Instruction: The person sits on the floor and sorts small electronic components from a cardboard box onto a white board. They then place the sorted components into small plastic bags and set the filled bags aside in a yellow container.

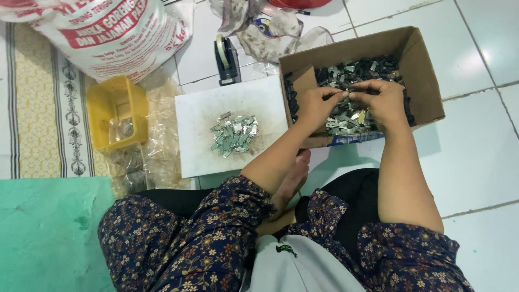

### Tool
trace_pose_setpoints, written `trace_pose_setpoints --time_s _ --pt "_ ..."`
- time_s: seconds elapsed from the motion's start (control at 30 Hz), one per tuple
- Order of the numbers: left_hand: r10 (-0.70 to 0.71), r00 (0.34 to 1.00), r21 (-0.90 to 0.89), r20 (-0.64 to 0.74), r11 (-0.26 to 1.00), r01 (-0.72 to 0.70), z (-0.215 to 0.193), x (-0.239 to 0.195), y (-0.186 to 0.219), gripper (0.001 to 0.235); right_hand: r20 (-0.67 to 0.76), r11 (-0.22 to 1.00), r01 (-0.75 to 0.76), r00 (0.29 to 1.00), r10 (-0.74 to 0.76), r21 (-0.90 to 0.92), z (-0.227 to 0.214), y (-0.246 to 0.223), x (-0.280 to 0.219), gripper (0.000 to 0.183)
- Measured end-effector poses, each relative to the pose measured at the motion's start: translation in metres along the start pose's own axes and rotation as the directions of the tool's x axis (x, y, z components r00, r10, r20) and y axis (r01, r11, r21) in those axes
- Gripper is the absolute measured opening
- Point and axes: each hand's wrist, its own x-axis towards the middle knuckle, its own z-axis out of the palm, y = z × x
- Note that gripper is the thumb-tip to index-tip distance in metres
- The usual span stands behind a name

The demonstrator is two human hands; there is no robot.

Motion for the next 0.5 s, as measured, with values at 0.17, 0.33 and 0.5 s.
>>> trace_pose_setpoints --time_s 0.17,0.33,0.5 --pt "0.038 0.998 0.036 -0.043 0.999 -0.037 -0.048 -0.035 0.011 0.033 0.076 0.996 0.034 0.996 -0.04 0.078 0.039 -0.032 -0.017 0.027" --pt "0.087 0.987 0.074 -0.135 0.994 -0.078 -0.116 -0.082 -0.01 0.025 0.218 0.988 0.023 0.974 -0.057 0.156 0.108 -0.053 -0.038 0.031" --pt "-0.018 0.973 0.046 -0.232 0.999 0.03 -0.182 -0.133 -0.011 0.022 0.34 0.984 -0.025 0.94 -0.036 0.174 0.182 -0.069 -0.066 0.033"
